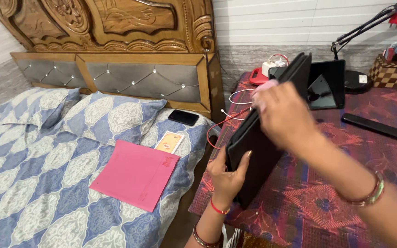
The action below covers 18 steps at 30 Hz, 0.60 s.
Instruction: The person wipes a small book, a pink folder, a black folder, a remote control, a tablet, and a desk lamp using a pink cloth. The person wipes each item individually and places them on the bed or table.
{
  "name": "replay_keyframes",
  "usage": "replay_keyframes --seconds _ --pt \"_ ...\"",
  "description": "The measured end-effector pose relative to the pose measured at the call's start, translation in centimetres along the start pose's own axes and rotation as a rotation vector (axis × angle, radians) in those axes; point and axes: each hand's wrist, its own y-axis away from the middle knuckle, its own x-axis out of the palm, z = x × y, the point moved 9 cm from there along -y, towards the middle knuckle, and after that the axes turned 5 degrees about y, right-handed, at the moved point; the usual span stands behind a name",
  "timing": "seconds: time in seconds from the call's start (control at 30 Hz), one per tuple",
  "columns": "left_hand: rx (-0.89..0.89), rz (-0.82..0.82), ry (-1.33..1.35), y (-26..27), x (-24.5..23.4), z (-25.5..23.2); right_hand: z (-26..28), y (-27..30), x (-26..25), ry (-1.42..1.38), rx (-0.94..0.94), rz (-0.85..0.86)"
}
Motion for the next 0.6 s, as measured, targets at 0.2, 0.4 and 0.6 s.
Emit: replay_keyframes --seconds 0.2,0.4,0.6 --pt "0.132 0.261 0.212 1.0 -0.8 4.5 11.2 2.0 -4.4 -0.172 -0.217 -0.092" --pt "-0.518 0.570 1.199 4.3 -0.4 13.2 13.6 9.2 -1.3 -0.128 -0.448 -0.160" --pt "-0.130 0.507 0.870 1.6 0.6 5.8 13.3 20.8 5.5 -0.395 -0.801 0.185"
